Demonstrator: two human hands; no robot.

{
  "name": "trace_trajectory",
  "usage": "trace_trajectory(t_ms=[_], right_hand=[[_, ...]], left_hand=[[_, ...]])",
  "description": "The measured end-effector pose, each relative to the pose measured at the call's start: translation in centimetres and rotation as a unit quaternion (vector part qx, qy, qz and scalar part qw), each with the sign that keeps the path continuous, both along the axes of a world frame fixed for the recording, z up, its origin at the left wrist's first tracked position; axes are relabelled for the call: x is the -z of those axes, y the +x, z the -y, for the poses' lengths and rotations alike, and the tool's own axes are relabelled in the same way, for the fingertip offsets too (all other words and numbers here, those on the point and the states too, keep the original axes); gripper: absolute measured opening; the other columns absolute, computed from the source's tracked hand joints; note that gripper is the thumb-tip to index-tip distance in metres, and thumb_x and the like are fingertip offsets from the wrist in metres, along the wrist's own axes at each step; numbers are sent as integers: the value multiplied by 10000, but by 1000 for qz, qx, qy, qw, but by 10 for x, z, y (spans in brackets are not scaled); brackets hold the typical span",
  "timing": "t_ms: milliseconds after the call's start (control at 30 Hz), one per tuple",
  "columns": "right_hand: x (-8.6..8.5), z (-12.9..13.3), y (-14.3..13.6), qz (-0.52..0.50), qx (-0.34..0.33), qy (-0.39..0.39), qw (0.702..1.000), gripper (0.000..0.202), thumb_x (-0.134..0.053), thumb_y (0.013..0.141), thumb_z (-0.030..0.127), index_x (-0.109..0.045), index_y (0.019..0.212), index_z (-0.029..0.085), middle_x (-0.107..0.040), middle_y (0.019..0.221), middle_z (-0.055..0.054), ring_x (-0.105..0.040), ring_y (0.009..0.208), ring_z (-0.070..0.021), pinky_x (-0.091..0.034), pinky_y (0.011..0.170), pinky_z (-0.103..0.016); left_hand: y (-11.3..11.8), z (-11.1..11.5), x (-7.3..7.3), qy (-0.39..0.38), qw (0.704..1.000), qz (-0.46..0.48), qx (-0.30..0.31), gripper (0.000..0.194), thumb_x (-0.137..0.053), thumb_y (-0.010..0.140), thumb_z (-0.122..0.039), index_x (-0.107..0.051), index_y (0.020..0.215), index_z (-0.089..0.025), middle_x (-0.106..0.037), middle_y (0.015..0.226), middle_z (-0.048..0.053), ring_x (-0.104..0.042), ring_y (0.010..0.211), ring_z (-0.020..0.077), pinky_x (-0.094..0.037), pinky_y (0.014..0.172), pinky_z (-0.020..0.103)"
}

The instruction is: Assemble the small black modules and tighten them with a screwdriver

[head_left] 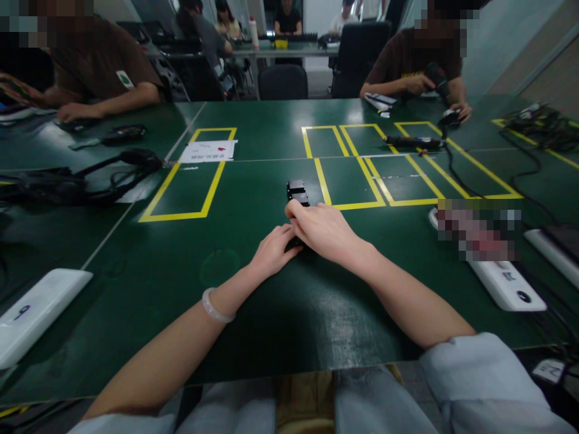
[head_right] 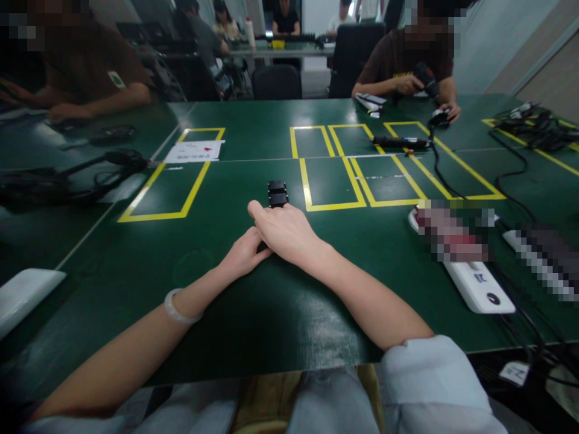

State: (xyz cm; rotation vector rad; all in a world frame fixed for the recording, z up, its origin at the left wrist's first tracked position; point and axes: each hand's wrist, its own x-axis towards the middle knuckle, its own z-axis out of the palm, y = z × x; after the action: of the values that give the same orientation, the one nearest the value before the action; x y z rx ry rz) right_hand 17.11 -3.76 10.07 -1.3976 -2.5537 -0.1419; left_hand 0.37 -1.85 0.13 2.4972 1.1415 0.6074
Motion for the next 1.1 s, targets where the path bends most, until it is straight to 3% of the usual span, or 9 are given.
trace_trajectory(t_ms=[300,533,767,967,1100], right_hand=[[0,0,1,-9,-12,10,1000,251,-321,988,351,-508,1014,186,-684,777,-18,-596,666,-147,-279,625,-280],[-1,2,1,-14,-13,18,1000,193,-340,944,219,-501,1035,166,-675,775,-19,-591,658,-146,-285,627,-277],[0,2,0,12,-8,23,1000,236,-327,985,329,-513,997,185,-679,755,-21,-587,641,-148,-285,649,-289],[0,1,0,5,-15,10,1000,204,-319,961,215,-503,1040,174,-679,801,-22,-591,686,-142,-290,656,-287],[-2,3,0,0,-10,10,1000,208,-327,951,225,-509,1038,174,-684,813,-30,-588,691,-141,-289,669,-286]], left_hand=[[0,-1,3,14,1000,9,2,313,-598,860,-264,-548,1161,-191,-590,1168,81,-567,1043,270,-499,909,427],[0,0,2,2,1000,-1,-10,217,-588,871,-298,-573,1051,-179,-603,1062,82,-576,985,265,-518,859,416],[0,0,2,8,1000,-1,-2,298,-583,870,-280,-552,1152,-189,-589,1165,87,-572,1028,271,-505,897,429],[0,0,0,3,1000,-5,-5,245,-574,875,-294,-569,1094,-186,-599,1124,86,-564,1041,274,-504,903,437],[0,0,1,0,1000,-5,-10,240,-575,875,-307,-578,1074,-173,-602,1095,92,-572,999,271,-511,873,428]])
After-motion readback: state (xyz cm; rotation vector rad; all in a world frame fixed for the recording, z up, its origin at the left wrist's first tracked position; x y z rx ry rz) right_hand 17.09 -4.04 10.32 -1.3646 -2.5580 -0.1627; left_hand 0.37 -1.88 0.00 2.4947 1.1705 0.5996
